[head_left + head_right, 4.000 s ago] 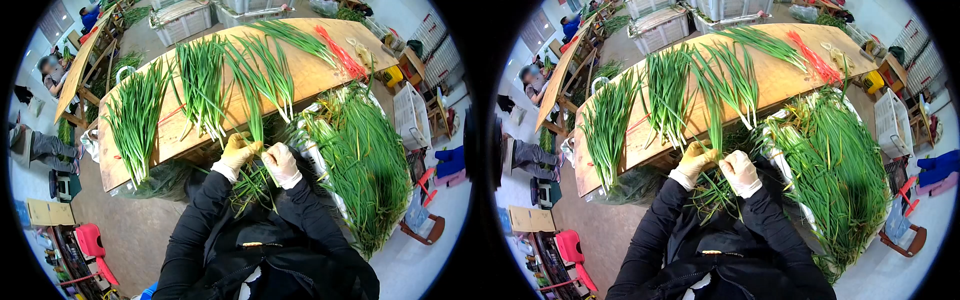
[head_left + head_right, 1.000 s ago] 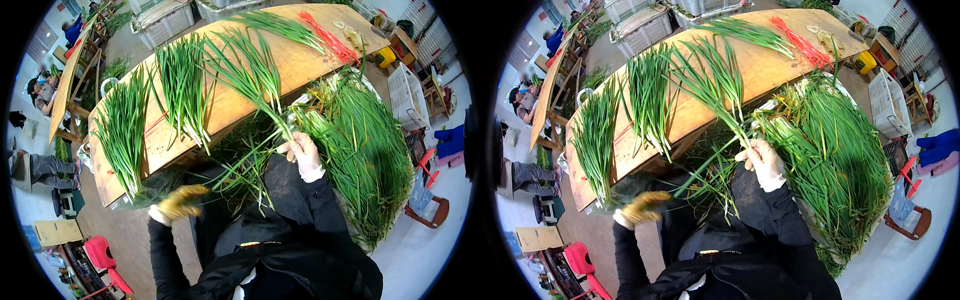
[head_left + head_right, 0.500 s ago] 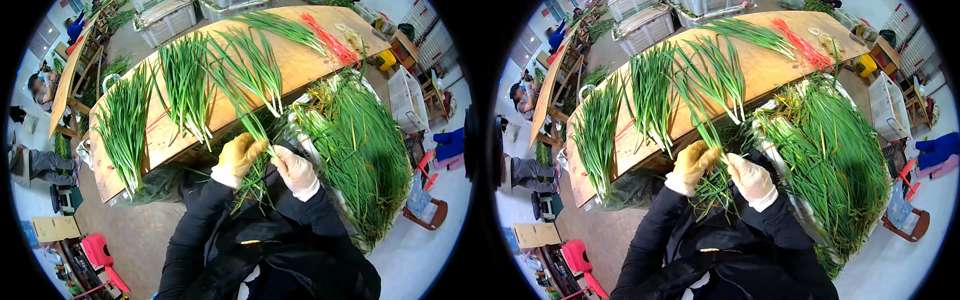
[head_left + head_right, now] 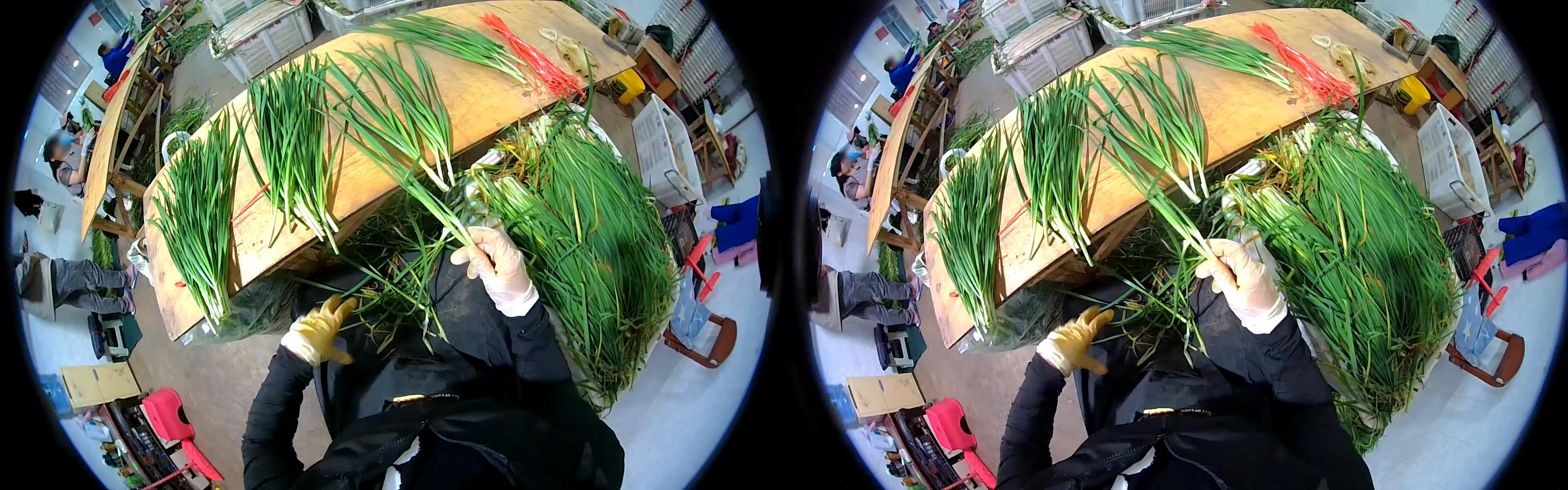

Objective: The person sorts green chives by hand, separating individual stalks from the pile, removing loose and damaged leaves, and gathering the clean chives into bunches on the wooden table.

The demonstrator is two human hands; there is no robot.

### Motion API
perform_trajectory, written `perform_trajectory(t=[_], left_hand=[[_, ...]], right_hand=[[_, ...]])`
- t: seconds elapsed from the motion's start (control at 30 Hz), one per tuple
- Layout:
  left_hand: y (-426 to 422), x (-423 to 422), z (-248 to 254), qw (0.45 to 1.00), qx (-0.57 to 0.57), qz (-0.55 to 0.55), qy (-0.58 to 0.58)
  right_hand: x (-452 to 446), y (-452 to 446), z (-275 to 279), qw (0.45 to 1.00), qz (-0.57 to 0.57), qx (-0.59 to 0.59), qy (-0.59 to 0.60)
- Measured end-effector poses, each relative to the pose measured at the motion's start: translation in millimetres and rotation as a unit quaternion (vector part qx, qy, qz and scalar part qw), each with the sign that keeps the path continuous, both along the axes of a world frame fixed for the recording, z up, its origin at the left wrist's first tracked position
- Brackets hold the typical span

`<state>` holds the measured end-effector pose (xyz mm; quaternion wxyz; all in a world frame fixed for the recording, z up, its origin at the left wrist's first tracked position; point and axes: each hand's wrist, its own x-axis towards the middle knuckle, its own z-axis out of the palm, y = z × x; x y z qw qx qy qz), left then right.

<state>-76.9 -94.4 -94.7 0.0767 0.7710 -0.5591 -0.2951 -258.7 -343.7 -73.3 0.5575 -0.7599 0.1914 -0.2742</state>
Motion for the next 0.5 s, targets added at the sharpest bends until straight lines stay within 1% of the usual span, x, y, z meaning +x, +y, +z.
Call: perform_trajectory(t=[0.03,0.07,0.1,0.13,0.17,0.23,0.3,0.33,0.37,0.4,0.43,0.47,0.5], left_hand=[[-15,-1,24,0.997,-0.073,0.003,0.009],[-21,8,19,0.981,-0.146,-0.016,0.123],[-26,2,21,0.903,-0.044,0.211,0.371],[-38,1,15,0.850,-0.138,0.199,0.467],[-52,1,11,0.780,-0.229,0.183,0.553],[-91,-16,43,0.739,-0.293,0.219,0.565],[-118,-13,48,0.640,-0.203,0.209,0.711],[-130,-11,44,0.602,-0.183,0.226,0.744],[-140,-13,40,0.579,-0.215,0.248,0.746],[-148,-15,36,0.557,-0.244,0.247,0.754],[-155,-15,35,0.535,-0.274,0.245,0.761],[-158,-16,42,0.479,-0.277,0.245,0.797],[-162,-16,45,0.455,-0.293,0.203,0.816]], right_hand=[[1,1,0,0.999,0.014,0.039,-0.020],[2,3,3,0.999,0.011,0.030,-0.014],[1,5,6,0.999,0.012,0.030,-0.013],[3,6,10,1.000,0.016,0.016,-0.002],[4,8,14,1.000,0.020,0.002,0.008],[5,11,15,0.999,0.037,-0.018,0.005],[7,18,4,0.999,0.040,-0.016,-0.008],[5,17,8,0.995,0.080,-0.052,0.028],[5,20,12,0.994,0.092,-0.038,0.039],[4,21,14,0.990,0.134,0.051,-0.002],[4,20,15,0.974,0.176,0.139,-0.043],[11,12,11,0.945,0.220,0.204,-0.129],[10,2,-5,0.931,0.136,0.339,0.011]])
